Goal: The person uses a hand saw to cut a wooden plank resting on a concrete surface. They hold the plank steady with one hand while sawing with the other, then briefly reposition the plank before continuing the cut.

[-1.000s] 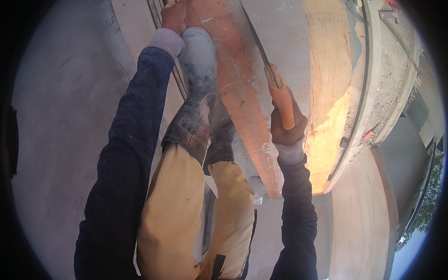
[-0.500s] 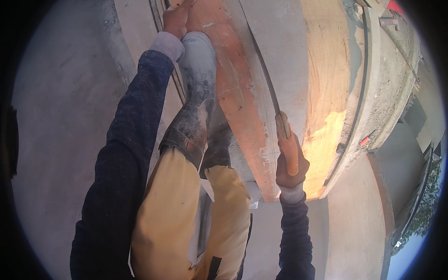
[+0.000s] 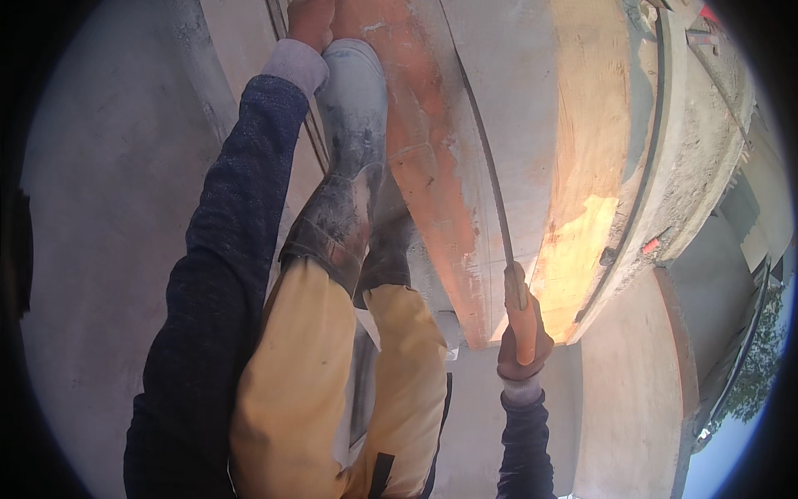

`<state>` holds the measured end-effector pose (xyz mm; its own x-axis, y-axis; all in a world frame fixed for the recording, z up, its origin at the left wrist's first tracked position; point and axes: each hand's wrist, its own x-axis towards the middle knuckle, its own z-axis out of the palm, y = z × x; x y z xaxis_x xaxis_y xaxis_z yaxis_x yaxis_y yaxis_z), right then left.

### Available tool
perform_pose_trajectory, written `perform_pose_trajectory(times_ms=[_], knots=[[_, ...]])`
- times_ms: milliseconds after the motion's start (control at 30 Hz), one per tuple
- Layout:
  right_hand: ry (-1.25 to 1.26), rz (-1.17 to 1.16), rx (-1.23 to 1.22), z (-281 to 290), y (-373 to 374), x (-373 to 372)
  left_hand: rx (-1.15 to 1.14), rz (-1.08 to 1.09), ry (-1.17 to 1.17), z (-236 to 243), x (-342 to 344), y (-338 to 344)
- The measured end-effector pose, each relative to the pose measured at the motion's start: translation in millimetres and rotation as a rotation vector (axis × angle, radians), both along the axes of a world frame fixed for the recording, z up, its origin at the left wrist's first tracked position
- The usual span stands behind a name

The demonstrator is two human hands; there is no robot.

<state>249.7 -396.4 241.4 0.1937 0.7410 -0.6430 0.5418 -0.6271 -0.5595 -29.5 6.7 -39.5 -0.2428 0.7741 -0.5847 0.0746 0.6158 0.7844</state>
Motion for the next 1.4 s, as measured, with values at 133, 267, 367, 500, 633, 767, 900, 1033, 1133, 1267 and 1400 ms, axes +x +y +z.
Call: perform_pose_trajectory(times_ms=[133, 267, 367, 500, 633, 767, 900, 1033, 1133, 1267, 1400], knots=[[0.063, -0.158, 0.238, -66, 82, -22, 0.092, -0.016, -0.351, 17, 25, -11], [0.055, -0.138, 0.319, -97, 115, -25, 0.052, 0.044, -0.222, 1, 26, -10], [0.044, -0.065, 0.005, -32, 39, -15, 0.088, 0.036, -0.162, 0, 2, 10], [0.172, -0.315, -0.095, -15, 7, -17, 0.067, -0.073, -0.136, 4, -6, -10], [0.076, -0.202, 0.354, -118, 149, -18, 0.161, 0.043, -0.085, 8, 39, -3], [-0.061, -0.091, 0.270, -50, 70, -32, 0.045, -0.002, -0.250, 19, 12, 5], [-0.013, -0.051, 0.003, 16, 19, -14, 0.102, 0.015, -0.148, 12, 4, -4], [-0.134, 0.055, 0.346, -48, 32, -23, 0.209, -0.057, -0.190, 18, 30, 0], [-0.008, -0.022, 0.298, -52, 41, 8, 0.101, -0.102, -0.179, 18, 17, -8], [-0.019, -0.036, 0.234, 9, 41, -16, 0.006, 0.048, -0.157, 3, -5, 9], [0.014, -0.100, 0.068, 29, 20, -9, -0.019, -0.075, -0.006, 17, 8, 1]])
